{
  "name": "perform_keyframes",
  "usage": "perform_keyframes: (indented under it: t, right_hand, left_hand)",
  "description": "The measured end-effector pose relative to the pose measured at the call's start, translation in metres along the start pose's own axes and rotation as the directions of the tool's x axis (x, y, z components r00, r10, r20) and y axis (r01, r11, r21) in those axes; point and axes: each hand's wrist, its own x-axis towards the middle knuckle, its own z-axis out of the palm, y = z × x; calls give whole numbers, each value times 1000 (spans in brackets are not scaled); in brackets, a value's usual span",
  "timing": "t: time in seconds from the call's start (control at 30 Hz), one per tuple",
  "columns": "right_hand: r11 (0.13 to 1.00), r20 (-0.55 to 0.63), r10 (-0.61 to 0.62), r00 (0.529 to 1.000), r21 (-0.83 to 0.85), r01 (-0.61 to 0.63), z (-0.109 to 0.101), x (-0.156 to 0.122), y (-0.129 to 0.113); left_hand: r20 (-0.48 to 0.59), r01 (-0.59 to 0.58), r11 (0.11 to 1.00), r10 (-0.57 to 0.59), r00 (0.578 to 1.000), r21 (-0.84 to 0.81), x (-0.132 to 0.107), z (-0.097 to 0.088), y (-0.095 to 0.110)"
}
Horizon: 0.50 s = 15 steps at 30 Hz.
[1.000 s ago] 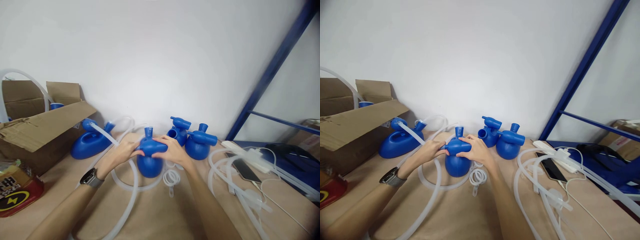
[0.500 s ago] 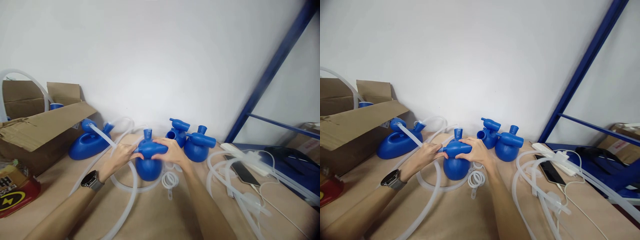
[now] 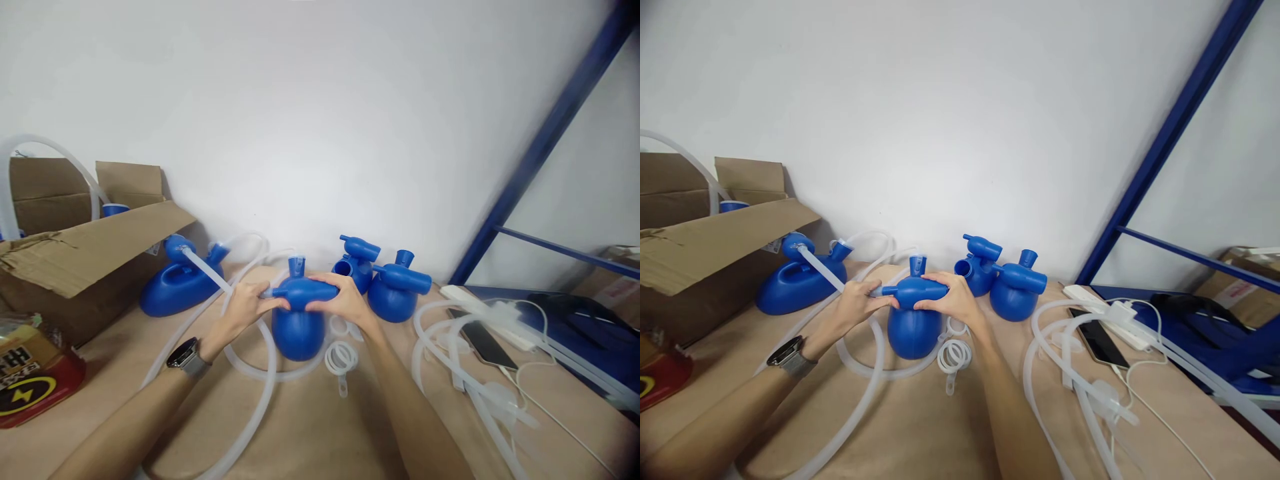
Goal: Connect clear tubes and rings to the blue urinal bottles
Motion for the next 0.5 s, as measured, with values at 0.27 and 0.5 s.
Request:
perform_keyframes:
  t: [0.27,0.5]
  right_hand:
    - [982,94,159,983,90,-168,-9,-1,-4]
    - [963,248,144,958,187,-193,-18,-4,1]
  left_hand:
    - [258,9,997,12,966,-79,19,-25,7]
    - [504,8,991,61,862,-133,12,-10,14]
